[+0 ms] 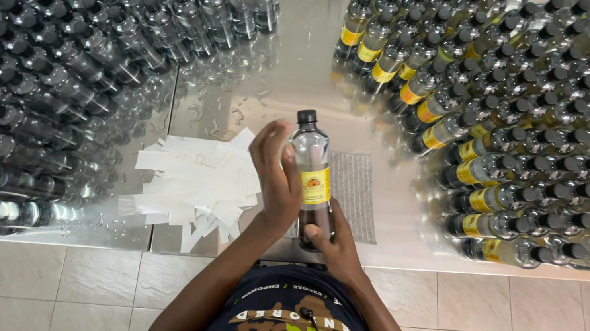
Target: The person labels bottles by hand, peeling individual labels from a stack and applying them to the center of each bottle before placing the labeled bottles on a metal surface.
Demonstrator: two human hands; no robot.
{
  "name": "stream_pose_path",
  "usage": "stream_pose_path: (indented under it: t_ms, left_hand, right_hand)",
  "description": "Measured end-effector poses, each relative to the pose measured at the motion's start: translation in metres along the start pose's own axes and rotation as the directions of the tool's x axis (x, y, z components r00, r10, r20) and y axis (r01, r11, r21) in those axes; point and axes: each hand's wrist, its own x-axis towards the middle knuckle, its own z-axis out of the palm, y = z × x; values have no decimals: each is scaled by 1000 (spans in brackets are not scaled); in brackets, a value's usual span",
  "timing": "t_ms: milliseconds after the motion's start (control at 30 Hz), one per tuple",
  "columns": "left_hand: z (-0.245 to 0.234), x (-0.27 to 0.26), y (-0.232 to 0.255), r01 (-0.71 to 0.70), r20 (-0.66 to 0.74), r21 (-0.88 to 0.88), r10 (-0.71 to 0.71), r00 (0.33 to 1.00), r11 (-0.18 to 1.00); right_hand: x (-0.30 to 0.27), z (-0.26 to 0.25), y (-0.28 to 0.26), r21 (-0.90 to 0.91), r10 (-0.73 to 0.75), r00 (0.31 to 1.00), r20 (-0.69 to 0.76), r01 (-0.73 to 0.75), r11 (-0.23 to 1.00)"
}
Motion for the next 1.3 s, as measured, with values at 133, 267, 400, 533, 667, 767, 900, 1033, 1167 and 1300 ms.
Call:
stream_pose_path:
  t_ms: [133,267,400,533,667,767,900,1033,1167,1300]
  left_hand:
    - [9,-40,-18,-34,98,-121,46,994,992]
    - [-8,-69,-39,206,270,-254,-135,953,945]
    - [-40,-83,-63,310,320,-179,-243,916,934]
    - [-62,-91,-69,360,331,-136,-300,895,923]
    - [-72,-97,-63,460,307,-20,-432,848,888]
    - [-77,-100,-60,513,294,-5,-489,821,858]
    - [-84,-102,-59,562,259,10,-545,797,827]
    - [-99,-99,-53,605,237,13,-590,772,796]
    - [-110,-101,-61,638,210,17,-627,751,770]
    - [-125,-101,-64,656,170,22,-649,741,755]
  right_hand:
    - [3,-7,23,100,-52,997,-66,58,993]
    - [2,-14,31,448,49,989,-141,19,894]
    - [16,-53,51,304,-26,977,-211,91,948]
    - [36,-97,76,13,-73,939,-335,82,997]
    - [51,-134,83,-210,-143,769,-623,12,978]
    - [61,-154,84,-416,-281,666,-691,-49,908]
    - [78,-168,93,-513,-382,513,-769,-137,848]
    - [107,-172,116,-517,-393,369,-842,-350,781]
    - [124,-167,125,-540,-489,231,-841,-373,754]
    - [124,-141,104,186,78,226,-971,508,841]
